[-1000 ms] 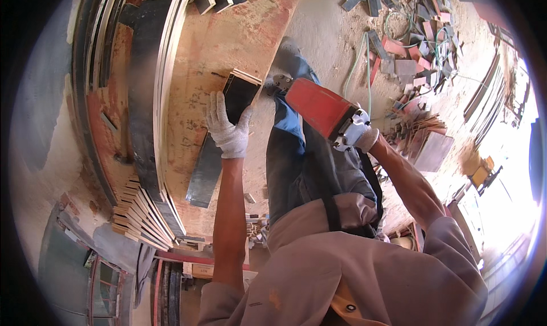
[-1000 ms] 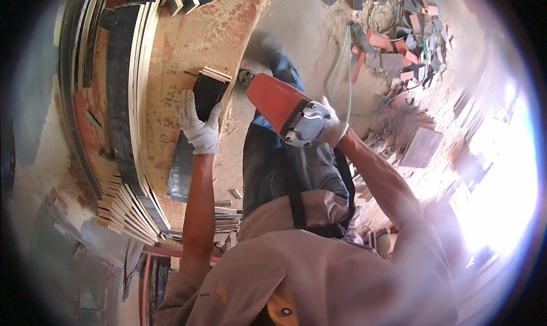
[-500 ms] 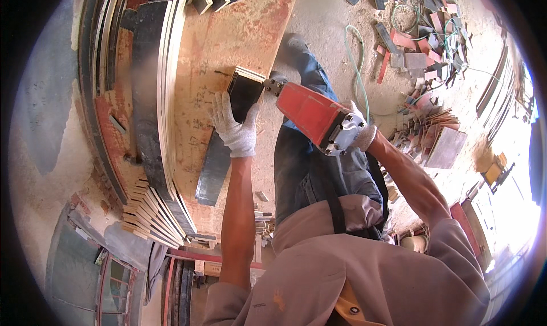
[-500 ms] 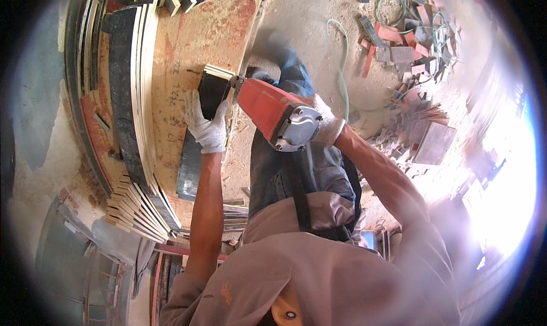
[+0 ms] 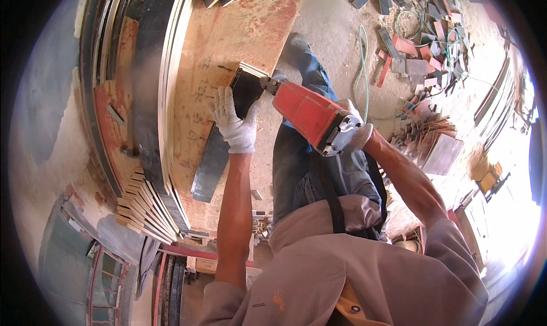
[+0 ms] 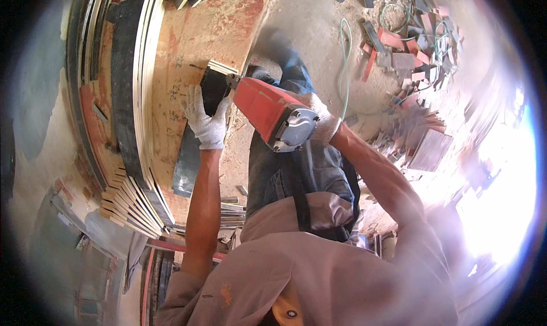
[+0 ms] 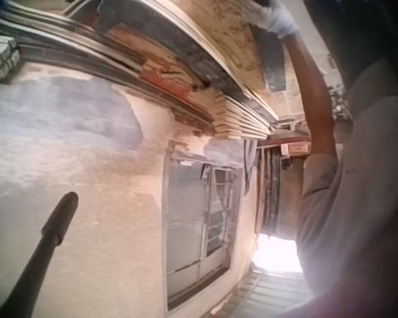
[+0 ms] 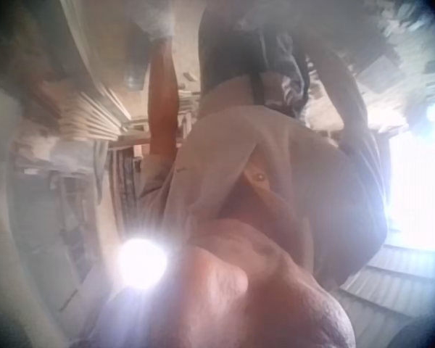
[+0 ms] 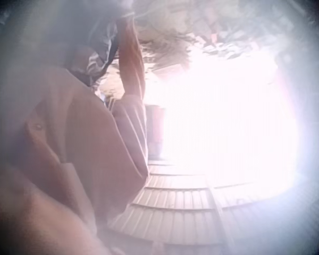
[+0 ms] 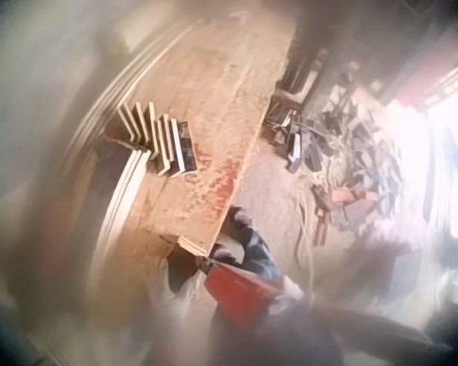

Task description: The person assembles small wooden frames by placing pieces on a workbench, using a nail gun to fasten them, and occasionally using a hammer to adjust joints. The person handles multiple frame pieces and tools throughout the process.

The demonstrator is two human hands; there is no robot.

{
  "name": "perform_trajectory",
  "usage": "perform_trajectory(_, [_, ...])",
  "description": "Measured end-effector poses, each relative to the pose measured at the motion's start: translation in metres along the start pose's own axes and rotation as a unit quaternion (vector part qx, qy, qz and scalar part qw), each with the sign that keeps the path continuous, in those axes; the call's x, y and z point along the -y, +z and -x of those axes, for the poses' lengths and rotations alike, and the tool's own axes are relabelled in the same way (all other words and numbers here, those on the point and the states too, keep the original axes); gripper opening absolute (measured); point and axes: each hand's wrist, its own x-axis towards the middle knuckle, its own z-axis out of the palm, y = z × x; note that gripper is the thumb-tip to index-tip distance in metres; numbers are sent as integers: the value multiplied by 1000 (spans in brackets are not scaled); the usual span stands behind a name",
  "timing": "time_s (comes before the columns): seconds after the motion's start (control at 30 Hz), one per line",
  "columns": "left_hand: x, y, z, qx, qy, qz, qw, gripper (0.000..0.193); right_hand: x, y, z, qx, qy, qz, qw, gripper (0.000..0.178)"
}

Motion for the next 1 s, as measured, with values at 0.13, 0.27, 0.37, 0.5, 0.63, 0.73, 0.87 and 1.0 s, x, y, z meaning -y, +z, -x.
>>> perform_trajectory(0.13, [-2,-1,0,5,-6,4,1000,86,-15,11,-9,-25,60,-69,996,42])
perform_trajectory(0.27, [0,-1,-1,0,-4,1,1000,84,-14,12,-16,-6,87,-70,994,33])
perform_trajectory(0.37, [-1,0,3,-3,-8,-2,1000,84,6,9,-18,33,169,-13,985,34])
perform_trajectory(0.5, [-1,3,2,-15,-6,4,1000,86,-2,5,-14,36,145,-54,987,25])
perform_trajectory(0.63, [-2,1,2,-6,-15,1,1000,87,-12,3,-6,3,169,-105,980,22])
perform_trajectory(0.73, [-2,2,1,-29,-22,27,999,90,-12,0,1,-8,200,-88,976,34])
perform_trajectory(0.87, [-2,-8,4,-28,-37,19,999,91,-30,-7,5,70,181,-153,969,61])
perform_trajectory(1.0, [17,-21,32,-79,-38,29,996,94,-19,13,-2,99,202,-75,971,63])
